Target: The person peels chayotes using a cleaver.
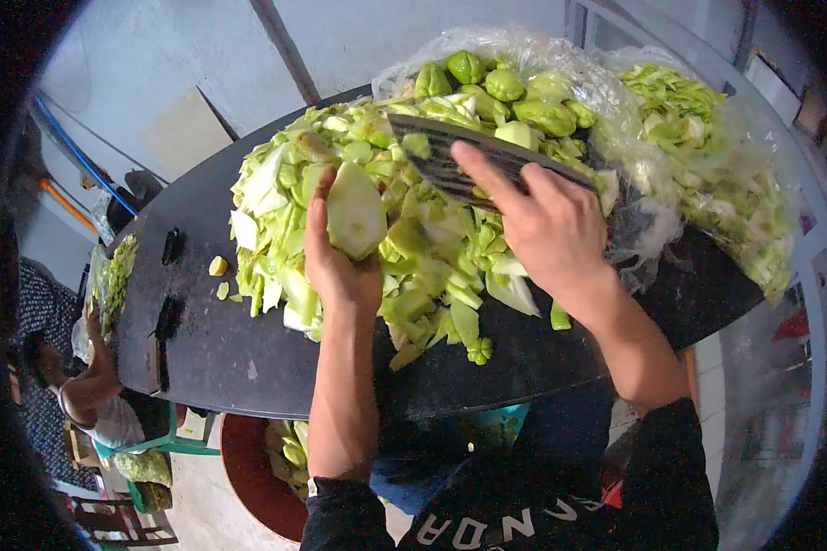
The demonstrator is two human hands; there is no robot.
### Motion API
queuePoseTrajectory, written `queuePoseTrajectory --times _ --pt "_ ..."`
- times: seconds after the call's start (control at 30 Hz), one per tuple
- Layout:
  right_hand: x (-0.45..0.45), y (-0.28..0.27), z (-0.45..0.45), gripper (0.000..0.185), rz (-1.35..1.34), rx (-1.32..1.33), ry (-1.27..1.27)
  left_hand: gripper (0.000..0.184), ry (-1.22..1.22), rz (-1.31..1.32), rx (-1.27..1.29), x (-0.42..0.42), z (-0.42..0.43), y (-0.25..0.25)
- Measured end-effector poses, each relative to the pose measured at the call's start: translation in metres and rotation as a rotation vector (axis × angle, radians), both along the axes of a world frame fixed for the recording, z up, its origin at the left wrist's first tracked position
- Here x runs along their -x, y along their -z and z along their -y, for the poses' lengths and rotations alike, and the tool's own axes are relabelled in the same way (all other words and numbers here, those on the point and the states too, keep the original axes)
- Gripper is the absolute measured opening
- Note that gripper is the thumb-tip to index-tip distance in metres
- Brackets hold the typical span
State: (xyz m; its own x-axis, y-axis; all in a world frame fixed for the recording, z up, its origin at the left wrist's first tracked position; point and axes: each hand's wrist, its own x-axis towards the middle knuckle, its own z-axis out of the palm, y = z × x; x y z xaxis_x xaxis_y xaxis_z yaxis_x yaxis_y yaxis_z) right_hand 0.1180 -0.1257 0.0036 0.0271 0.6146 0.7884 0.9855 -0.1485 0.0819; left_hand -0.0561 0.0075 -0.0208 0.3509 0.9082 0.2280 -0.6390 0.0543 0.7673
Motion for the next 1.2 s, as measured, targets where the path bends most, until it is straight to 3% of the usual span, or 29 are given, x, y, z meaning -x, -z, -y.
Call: queuePoseTrajectory --times 0.03,0.07,0.13,0.17,0.2,0.27,0.33,0.4,0.57,0.83,1.2 --pt "0.001 -0.006 0.003 0.07 -0.063 -0.023 -0.075 0.049 0.114 0.176 0.11 0.001 -0.001 -0.002" --pt "0.002 -0.011 0.007 0.062 -0.124 -0.046 -0.151 0.049 0.109 0.176 0.109 0.001 -0.003 0.0" --pt "0.013 -0.015 0.013 0.041 -0.688 -0.081 -0.255 0.056 0.209 0.275 0.185 0.002 -0.007 0.003" --pt "0.011 -0.011 0.012 0.023 -0.839 -0.089 -0.395 0.049 0.194 0.335 0.29 0.001 -0.004 -0.001" --pt "0.014 -0.011 0.014 0.023 -0.844 -0.091 -0.393 0.049 0.195 0.329 0.29 0.002 -0.005 0.0" --pt "0.022 -0.019 0.021 0.02 -1.393 0.048 -0.666 0.049 0.316 0.467 0.444 0.007 -0.008 0.003" --pt "0.025 -0.02 0.02 0.028 -1.447 0.118 -0.672 0.048 0.321 0.464 0.435 0.009 -0.004 0.002" --pt "0.022 -0.016 0.016 0.03 -1.588 0.381 -0.675 0.047 0.342 0.467 0.397 0.008 -0.001 -0.005" --pt "0.019 -0.006 0.006 0.035 -1.534 0.471 -0.623 0.05 0.262 0.367 0.303 0.005 0.006 -0.014" --pt "0.016 -0.005 0.006 0.036 -1.454 0.463 -0.571 0.053 0.354 0.362 0.131 0.01 0.007 -0.014" --pt "0.019 -0.005 0.006 0.032 -1.43 0.4 -0.6 0.057 0.294 0.304 0.113 0.008 0.013 -0.013"
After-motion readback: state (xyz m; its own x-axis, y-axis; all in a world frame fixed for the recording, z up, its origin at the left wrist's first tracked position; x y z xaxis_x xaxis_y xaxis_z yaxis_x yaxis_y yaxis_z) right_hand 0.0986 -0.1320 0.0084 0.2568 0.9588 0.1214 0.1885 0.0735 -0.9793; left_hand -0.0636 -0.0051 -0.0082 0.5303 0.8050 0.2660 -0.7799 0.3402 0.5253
